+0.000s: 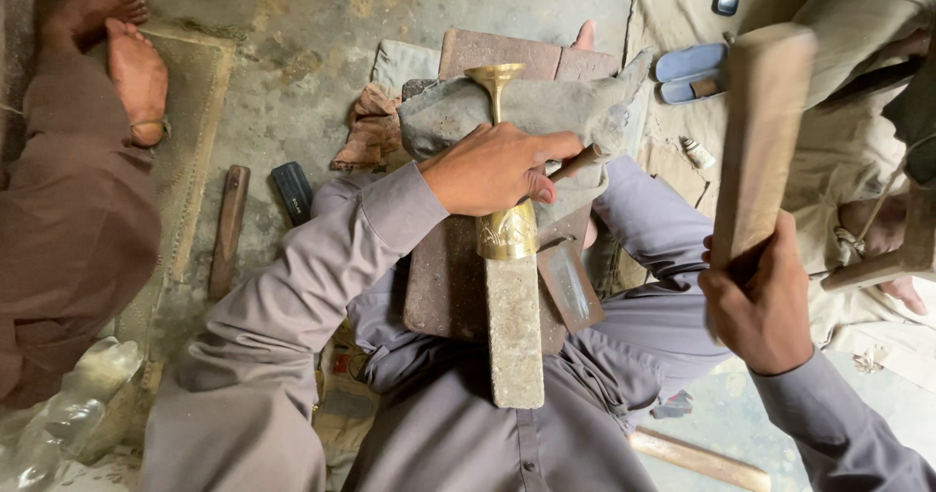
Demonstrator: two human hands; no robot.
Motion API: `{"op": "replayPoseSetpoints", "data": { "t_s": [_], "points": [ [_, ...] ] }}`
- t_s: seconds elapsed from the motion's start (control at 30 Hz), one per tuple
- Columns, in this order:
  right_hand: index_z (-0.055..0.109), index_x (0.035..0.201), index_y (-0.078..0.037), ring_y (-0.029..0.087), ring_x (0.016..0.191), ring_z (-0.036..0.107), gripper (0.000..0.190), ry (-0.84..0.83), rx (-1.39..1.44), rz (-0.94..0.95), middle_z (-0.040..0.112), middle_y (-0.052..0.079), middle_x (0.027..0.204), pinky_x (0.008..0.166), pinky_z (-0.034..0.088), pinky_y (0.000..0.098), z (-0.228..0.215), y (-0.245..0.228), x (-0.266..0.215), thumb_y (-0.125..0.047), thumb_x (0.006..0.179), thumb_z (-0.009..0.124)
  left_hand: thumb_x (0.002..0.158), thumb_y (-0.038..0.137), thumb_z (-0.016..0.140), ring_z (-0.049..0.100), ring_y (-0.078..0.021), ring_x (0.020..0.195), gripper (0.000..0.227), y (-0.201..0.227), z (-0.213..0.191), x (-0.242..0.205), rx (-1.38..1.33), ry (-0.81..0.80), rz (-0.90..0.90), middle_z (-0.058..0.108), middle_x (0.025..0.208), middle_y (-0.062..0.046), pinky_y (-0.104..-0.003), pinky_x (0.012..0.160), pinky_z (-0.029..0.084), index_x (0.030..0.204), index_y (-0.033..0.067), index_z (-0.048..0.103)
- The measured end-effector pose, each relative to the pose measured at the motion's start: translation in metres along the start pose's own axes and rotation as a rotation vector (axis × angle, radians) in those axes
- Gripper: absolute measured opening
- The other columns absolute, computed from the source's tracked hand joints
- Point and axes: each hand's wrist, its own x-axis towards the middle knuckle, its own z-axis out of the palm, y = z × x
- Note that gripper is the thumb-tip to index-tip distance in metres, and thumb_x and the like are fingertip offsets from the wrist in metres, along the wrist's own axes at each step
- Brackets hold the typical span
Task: The person sits on the floor and uses a wooden mallet to repeatedly strike a metal chisel held against a brass goblet. The goblet is placed on a stone block to stabilize it during the shaping process.
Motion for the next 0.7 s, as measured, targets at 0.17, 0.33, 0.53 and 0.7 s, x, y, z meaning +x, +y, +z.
{"op": "replayPoseSetpoints", "data": {
  "t_s": [0.17, 0.33, 0.53, 0.7],
  "points": [
    [0.051, 0.133, -0.001, 0.032, 0.089, 0.067, 0.058, 0.043, -0.478, -0.116, 0.067, 0.018, 0.101, 0.079, 0.052, 0.0421, -0.004, 0.004, 0.005, -0.001, 0.076, 0.061, 0.093, 0.025, 0.071, 0.079, -0.0275, 0.077, 0.034, 0.000, 0.000, -0.006, -0.086, 0.086, 0.047, 0.078, 0.083, -0.010, -0.044, 0.064, 0.055, 0.123, 0.0160, 0.058],
    [0.053, 0.135, -0.001, 0.034, 0.088, 0.068, 0.059, 0.011, -0.616, -0.164, 0.069, 0.020, 0.103, 0.078, 0.053, 0.0434, -0.007, 0.008, 0.012, 0.003, 0.077, 0.061, 0.090, 0.024, 0.077, 0.075, -0.0344, 0.077, 0.039, 0.000, 0.004, -0.011, -0.021, 0.144, 0.011, 0.075, 0.081, -0.015, -0.047, 0.065, 0.053, 0.123, 0.0135, 0.058],
    [0.052, 0.138, 0.001, 0.036, 0.086, 0.068, 0.066, 0.025, -0.654, -0.195, 0.068, 0.022, 0.101, 0.076, 0.053, 0.0443, -0.005, 0.005, 0.014, 0.003, 0.073, 0.062, 0.092, 0.014, 0.069, 0.079, -0.0293, 0.083, 0.034, -0.004, 0.009, -0.013, -0.107, 0.190, 0.035, 0.078, 0.084, -0.010, -0.044, 0.067, 0.057, 0.124, 0.0147, 0.059],
    [0.051, 0.134, 0.006, 0.039, 0.075, 0.066, 0.066, 0.042, -0.625, -0.285, 0.066, 0.023, 0.092, 0.066, 0.053, 0.0443, -0.007, -0.003, 0.015, 0.002, 0.069, 0.061, 0.091, 0.031, 0.075, 0.076, -0.0331, 0.082, 0.038, -0.007, 0.010, -0.020, -0.062, 0.294, 0.106, 0.079, 0.086, -0.007, -0.044, 0.065, 0.054, 0.119, 0.0112, 0.057]
  ]
}}
